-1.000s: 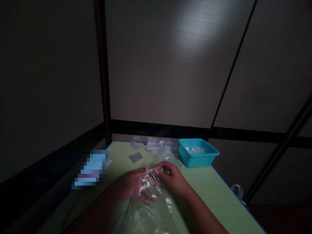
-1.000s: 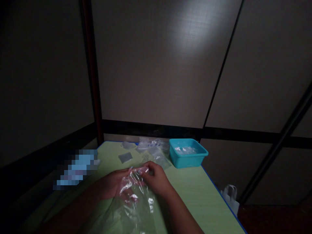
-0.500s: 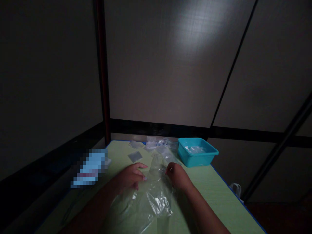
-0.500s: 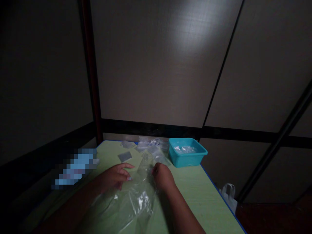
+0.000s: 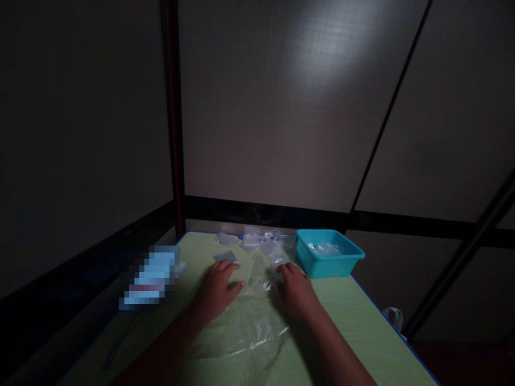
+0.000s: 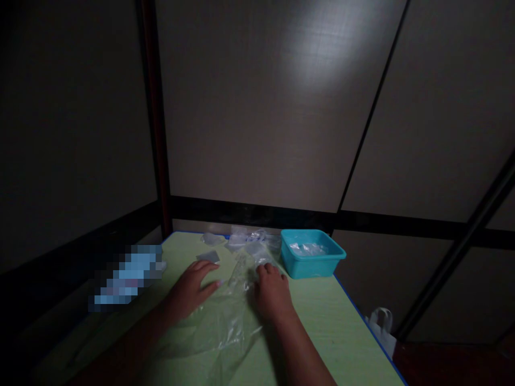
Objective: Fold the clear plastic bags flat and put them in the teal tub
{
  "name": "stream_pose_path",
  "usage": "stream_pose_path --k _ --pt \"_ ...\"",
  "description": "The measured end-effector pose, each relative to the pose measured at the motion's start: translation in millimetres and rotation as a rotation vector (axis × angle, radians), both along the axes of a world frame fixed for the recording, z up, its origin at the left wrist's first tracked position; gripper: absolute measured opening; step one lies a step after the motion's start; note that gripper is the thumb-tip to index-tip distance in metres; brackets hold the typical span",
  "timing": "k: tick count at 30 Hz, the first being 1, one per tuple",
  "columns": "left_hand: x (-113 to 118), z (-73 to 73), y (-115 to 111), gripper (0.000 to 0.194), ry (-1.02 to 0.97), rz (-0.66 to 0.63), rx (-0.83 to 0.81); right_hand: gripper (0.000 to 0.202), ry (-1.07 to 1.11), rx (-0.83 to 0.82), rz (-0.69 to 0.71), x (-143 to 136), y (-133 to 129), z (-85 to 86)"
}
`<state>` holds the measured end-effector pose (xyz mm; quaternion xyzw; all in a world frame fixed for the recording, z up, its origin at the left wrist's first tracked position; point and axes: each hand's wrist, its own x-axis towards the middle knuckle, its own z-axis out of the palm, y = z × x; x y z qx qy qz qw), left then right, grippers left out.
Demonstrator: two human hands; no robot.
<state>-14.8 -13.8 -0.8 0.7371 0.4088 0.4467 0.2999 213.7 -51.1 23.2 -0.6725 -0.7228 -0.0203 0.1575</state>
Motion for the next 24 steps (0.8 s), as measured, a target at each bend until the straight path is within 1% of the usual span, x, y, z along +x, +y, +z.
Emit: stream_pose_path --k 2,4,6,8,10,13,17,19,21,23,24 --pt "4.0 -1.7 -8.7 0.042 0.073 -0.109 0.011 0.04 0.0 -0.059 0.018 1.7 1.5 -5.0" --pt "6.4 -5.9 -15.6 0.058 0.121 -0.25 -0.022 0.043 0.009 -0.13 0.015 6.0 3.2 -9.1" --pt "6.8 -10.5 -19.3 0.07 0.174 -0.372 -0.056 0.043 0.025 -0.182 0.029 10.7 4.3 -11.1" --pt "5.9 -13.3 -19.9 0.075 0.237 -0.451 -0.065 0.042 0.05 -0.213 0.054 13.5 4.4 -11.3" --pt "4.6 -13.7 -18.9 0.076 0.294 -0.496 -0.05 0.042 0.083 -0.229 0.059 13.7 3.4 -10.8" --pt "3.7 -11.1 -17.7 0.077 0.373 -0.536 -0.015 0.044 0.093 -0.255 0.069 10.9 1.5 -11.0" --pt "4.1 -7.1 -18.7 0.075 0.45 -0.556 0.011 0.044 0.068 -0.253 0.13 10.1 3.0 -14.2" --pt "4.1 -6.4 -19.2 0.073 0.418 -0.54 0.033 0.039 0.127 -0.169 0.111 12.3 6.9 -15.1" --pt "4.0 -6.2 -19.1 0.071 0.352 -0.5 0.055 0.038 0.207 -0.049 0.037 14.9 11.8 -13.6" --pt "4.2 -5.3 -18.9 0.066 0.308 -0.45 0.059 0.044 0.286 0.092 -0.04 15.9 15.0 -8.5" --pt "4.6 -4.2 -19.0 0.063 0.3 -0.428 0.058 0.047 0.333 0.176 -0.043 15.2 15.3 -4.8"
